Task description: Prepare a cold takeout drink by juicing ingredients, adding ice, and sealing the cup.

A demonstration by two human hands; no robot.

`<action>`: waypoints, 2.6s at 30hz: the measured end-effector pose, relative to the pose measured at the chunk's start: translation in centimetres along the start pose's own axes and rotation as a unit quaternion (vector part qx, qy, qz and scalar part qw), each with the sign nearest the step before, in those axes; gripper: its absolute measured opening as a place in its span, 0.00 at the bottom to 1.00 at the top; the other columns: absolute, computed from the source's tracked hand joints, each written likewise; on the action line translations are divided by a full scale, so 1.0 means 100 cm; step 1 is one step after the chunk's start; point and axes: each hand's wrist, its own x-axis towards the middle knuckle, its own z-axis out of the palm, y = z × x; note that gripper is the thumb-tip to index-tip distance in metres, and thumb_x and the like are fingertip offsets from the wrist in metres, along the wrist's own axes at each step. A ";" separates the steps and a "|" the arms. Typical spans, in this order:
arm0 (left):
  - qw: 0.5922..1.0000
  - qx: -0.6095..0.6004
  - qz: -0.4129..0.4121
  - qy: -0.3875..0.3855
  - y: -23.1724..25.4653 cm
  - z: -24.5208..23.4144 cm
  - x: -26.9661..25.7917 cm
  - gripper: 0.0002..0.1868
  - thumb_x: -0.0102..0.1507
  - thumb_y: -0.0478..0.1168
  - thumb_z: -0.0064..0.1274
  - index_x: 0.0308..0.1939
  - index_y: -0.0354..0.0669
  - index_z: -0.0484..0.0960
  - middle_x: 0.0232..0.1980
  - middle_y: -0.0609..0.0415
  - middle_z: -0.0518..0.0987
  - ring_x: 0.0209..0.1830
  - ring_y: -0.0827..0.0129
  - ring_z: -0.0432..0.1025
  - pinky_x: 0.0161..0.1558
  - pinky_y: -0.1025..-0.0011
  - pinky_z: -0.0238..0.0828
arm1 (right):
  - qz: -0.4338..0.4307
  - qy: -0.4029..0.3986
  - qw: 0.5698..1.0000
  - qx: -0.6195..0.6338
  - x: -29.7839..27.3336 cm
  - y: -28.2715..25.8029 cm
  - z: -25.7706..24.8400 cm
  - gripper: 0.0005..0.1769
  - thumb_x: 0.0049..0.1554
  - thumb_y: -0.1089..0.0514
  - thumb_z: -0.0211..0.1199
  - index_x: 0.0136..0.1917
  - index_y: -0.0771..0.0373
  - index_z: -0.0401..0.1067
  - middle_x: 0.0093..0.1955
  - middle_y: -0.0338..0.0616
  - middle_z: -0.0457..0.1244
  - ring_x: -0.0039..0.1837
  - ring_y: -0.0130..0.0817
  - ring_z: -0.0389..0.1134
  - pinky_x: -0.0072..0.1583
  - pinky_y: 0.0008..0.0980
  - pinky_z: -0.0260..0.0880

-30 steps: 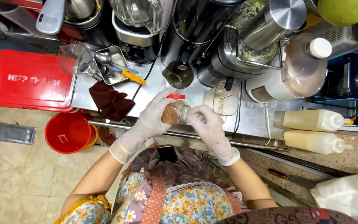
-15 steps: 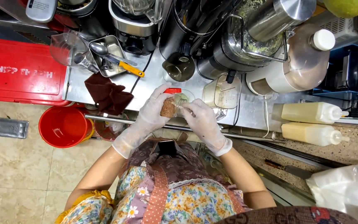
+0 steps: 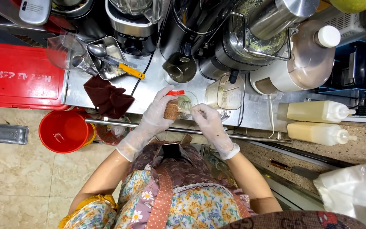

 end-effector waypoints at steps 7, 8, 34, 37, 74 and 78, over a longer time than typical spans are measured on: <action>0.999 -0.029 -0.005 0.044 -0.029 0.005 -0.007 0.34 0.50 0.36 0.71 0.58 0.38 0.73 0.74 0.43 0.63 0.68 0.49 0.67 0.67 0.64 0.67 | 0.085 0.022 0.993 0.073 0.008 0.026 -0.008 0.08 0.61 0.60 0.62 0.49 0.68 0.76 0.37 0.34 0.65 0.39 0.19 0.61 0.42 0.21 0.61; 0.997 -0.029 0.012 0.066 -0.035 0.005 -0.009 0.35 0.51 0.37 0.72 0.58 0.38 0.73 0.73 0.44 0.64 0.68 0.49 0.68 0.66 0.64 0.68 | 0.094 0.027 0.991 0.090 0.010 0.031 -0.009 0.08 0.61 0.61 0.62 0.49 0.68 0.76 0.37 0.35 0.66 0.39 0.20 0.61 0.42 0.21 0.62; 0.997 -0.055 -0.059 -0.007 0.019 -0.010 -0.018 0.39 0.44 0.35 0.72 0.58 0.44 0.74 0.73 0.45 0.64 0.71 0.52 0.66 0.70 0.63 0.63 | -0.257 0.028 0.950 -0.177 -0.011 -0.070 -0.007 0.12 0.56 0.60 0.67 0.53 0.66 0.78 0.38 0.43 0.65 0.39 0.30 0.65 0.42 0.31 0.65; 0.993 -0.098 -0.030 -0.063 0.034 -0.005 -0.016 0.41 0.43 0.37 0.75 0.59 0.46 0.73 0.70 0.45 0.66 0.71 0.52 0.64 0.72 0.62 0.60 | -0.149 -0.024 0.982 -0.110 0.003 -0.072 -0.026 0.20 0.62 0.52 0.57 0.60 0.67 0.75 0.46 0.40 0.67 0.46 0.26 0.67 0.49 0.28 0.66; 0.956 -0.071 0.236 -0.158 0.225 0.187 0.175 0.48 0.59 0.41 0.63 0.78 0.39 0.53 0.74 0.31 0.63 0.75 0.41 0.60 0.72 0.58 0.57 | -0.061 0.442 0.873 -0.197 0.068 -0.043 -0.433 0.26 0.55 0.43 0.69 0.51 0.67 0.67 0.39 0.51 0.70 0.40 0.40 0.72 0.44 0.38 0.72; 0.944 -0.076 0.068 -0.314 0.198 0.230 0.188 0.42 0.59 0.41 0.61 0.76 0.47 0.59 0.70 0.45 0.72 0.71 0.52 0.67 0.70 0.62 0.61 | 0.081 0.416 0.804 -0.417 0.159 0.088 -0.520 0.35 0.55 0.34 0.69 0.54 0.67 0.65 0.43 0.59 0.69 0.47 0.58 0.72 0.50 0.52 0.72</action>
